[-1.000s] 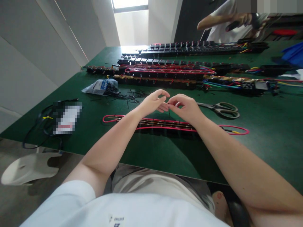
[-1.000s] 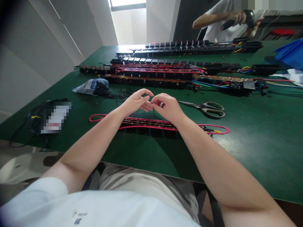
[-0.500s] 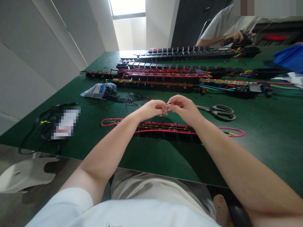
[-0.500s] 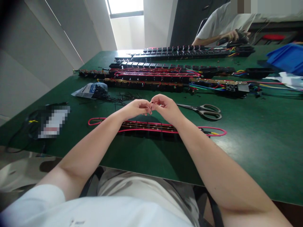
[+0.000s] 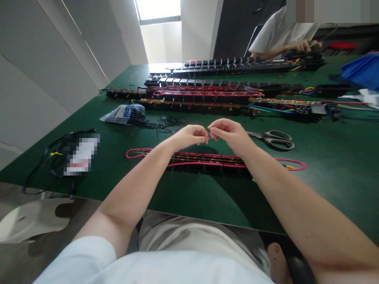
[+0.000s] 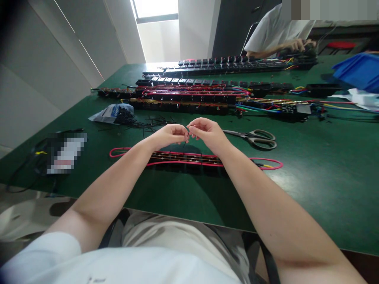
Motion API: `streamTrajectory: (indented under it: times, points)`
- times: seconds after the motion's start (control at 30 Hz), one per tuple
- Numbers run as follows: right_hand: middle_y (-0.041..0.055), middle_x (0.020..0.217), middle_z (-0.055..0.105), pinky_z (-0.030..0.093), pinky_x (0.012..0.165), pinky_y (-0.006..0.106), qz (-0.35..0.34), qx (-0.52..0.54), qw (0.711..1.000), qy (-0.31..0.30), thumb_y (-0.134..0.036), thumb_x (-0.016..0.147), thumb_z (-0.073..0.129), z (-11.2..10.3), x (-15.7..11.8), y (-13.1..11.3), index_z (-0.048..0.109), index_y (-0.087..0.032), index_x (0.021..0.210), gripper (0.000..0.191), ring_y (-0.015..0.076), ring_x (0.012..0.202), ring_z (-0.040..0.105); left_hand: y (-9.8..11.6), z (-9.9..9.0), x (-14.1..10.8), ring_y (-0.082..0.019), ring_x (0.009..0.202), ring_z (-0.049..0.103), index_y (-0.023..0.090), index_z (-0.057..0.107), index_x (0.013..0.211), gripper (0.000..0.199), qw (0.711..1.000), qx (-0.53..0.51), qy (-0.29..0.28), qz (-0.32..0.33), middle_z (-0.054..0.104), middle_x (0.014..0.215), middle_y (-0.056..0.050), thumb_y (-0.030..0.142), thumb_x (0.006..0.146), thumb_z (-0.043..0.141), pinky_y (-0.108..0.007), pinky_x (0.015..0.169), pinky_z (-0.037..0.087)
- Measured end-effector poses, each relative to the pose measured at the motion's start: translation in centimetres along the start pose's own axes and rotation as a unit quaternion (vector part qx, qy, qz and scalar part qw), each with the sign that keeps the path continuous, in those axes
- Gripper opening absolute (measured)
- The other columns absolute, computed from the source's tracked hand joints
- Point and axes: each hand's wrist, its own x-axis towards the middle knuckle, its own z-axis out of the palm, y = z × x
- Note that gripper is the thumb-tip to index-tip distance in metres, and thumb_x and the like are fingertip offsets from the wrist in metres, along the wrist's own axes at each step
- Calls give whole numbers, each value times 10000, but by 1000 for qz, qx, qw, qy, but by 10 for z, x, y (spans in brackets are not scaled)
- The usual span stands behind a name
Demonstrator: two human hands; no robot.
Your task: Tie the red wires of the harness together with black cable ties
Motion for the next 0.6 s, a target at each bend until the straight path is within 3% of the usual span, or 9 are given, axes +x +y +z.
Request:
streamTrajectory:
  times: [0.17,0.27,0.33,0.43,0.6]
  points:
    - [40,1040,733,617,793,363,23,10,999,20,-383,998,701,0,1,1,707,-162,1084,238,167,879,706,16,-27,-16,-190,913,693,220,741,1071,230,983,176,-24,-50,771,1068,-35,365,903,681,-287,815,527]
    - [41,1042,736,616,799,364,37,32,998,39,-385,997,702,-1,2,-1,709,-162,1072,236,170,891,707,34,-42,-34,-259,944,701,214,720,1194,479,952,283,-36,-109,760,1165,-93,557,859,727,-319,767,514]
    - [38,1016,736,613,773,354,47,57,996,53,-400,985,712,-3,3,-4,709,-159,1062,253,165,863,704,44,-42,-46,-308,1003,702,227,718,1226,620,930,339,-72,-125,762,1175,-105,607,747,823,-331,766,513]
    - [52,975,752,598,691,316,63,102,990,74,-463,914,768,-6,4,-13,728,-196,1008,286,156,794,687,53,-31,-63,-340,991,708,220,766,1087,493,897,402,-127,-131,780,1034,-112,467,683,900,-343,756,516]
    - [51,959,775,574,635,296,104,139,982,72,-494,802,850,-3,4,-31,754,-250,920,288,164,768,687,43,-27,-71,-312,1071,701,210,767,1122,287,881,441,-153,-81,772,1084,-116,311,855,740,-361,893,516]
